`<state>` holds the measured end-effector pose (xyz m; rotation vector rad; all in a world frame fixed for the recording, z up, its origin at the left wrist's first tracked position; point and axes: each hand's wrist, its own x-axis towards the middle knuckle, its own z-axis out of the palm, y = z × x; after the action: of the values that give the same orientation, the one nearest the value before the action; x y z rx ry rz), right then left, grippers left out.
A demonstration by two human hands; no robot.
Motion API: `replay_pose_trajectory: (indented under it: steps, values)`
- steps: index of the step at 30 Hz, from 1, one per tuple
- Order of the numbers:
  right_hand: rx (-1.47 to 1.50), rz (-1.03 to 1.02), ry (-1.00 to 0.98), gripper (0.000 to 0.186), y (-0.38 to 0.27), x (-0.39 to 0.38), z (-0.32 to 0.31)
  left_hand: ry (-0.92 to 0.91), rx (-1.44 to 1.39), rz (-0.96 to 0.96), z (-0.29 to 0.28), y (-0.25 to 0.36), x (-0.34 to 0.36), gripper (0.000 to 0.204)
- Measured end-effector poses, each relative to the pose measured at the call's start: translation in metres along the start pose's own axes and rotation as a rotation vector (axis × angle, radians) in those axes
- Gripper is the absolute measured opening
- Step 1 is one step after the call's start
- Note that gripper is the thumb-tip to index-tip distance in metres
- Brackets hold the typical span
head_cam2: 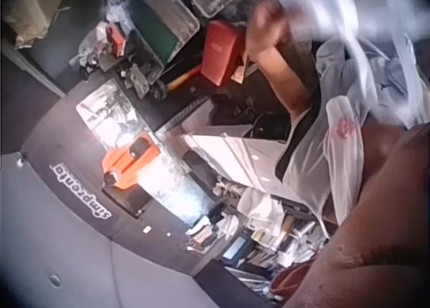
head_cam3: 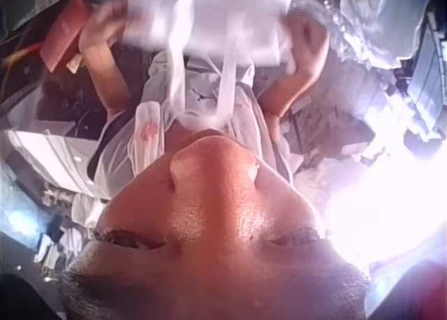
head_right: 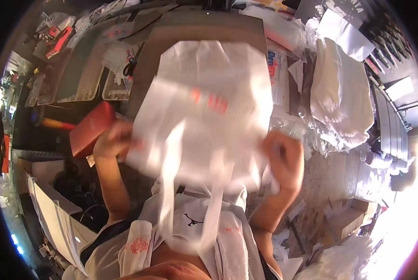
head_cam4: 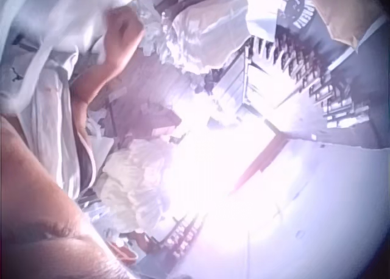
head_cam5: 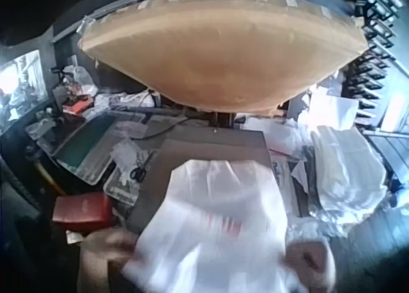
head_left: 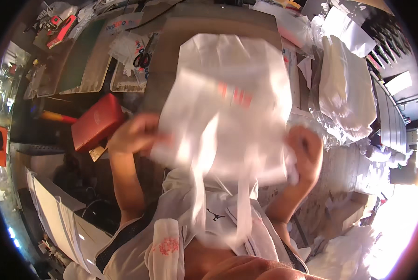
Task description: The person aligns a white tote bag on a base and brings down a screen printing frame to apply a logo. They then peel a transparent film from a printed design and use shears to cut the design into pieces.
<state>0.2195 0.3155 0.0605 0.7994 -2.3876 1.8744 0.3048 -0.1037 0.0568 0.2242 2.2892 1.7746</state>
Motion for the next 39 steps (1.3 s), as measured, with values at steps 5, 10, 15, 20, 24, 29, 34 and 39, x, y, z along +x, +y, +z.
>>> replay_pose_trajectory:
  steps: [5,10,15,20,24,29,34,39]
  values:
    - [0.125,0.133,0.078,0.017,-0.038,0.003,0.022,0.57,-0.13,0.023,0.024,0.038,0.01,0.03]
    - [-0.336,0.186,0.313,0.009,-0.013,0.055,0.038,0.78,0.26,0.24,0.004,-0.005,0.052,0.019]
    - [0.425,-0.182,-0.329,0.011,-0.006,0.049,0.017,0.155,-0.226,-0.22,0.0,0.032,0.012,0.03]
    - [0.092,0.057,-0.019,0.012,-0.023,0.04,0.029,0.687,0.082,0.107,0.02,0.024,0.014,0.021]
    - [0.296,-0.193,-0.485,0.019,-0.013,0.026,-0.002,-0.141,-0.012,-0.2,0.016,0.039,-0.028,0.024]
    - [0.096,0.234,0.14,0.009,0.013,0.036,0.029,0.528,-0.006,-0.091,0.016,0.0,0.018,0.031]
    - [0.04,0.028,0.368,0.008,0.006,0.039,0.049,0.724,-0.057,0.156,0.02,-0.001,0.036,0.034]
    - [0.079,-0.108,0.46,0.011,0.007,0.019,0.048,0.81,-0.036,0.112,0.027,0.007,0.011,0.047]
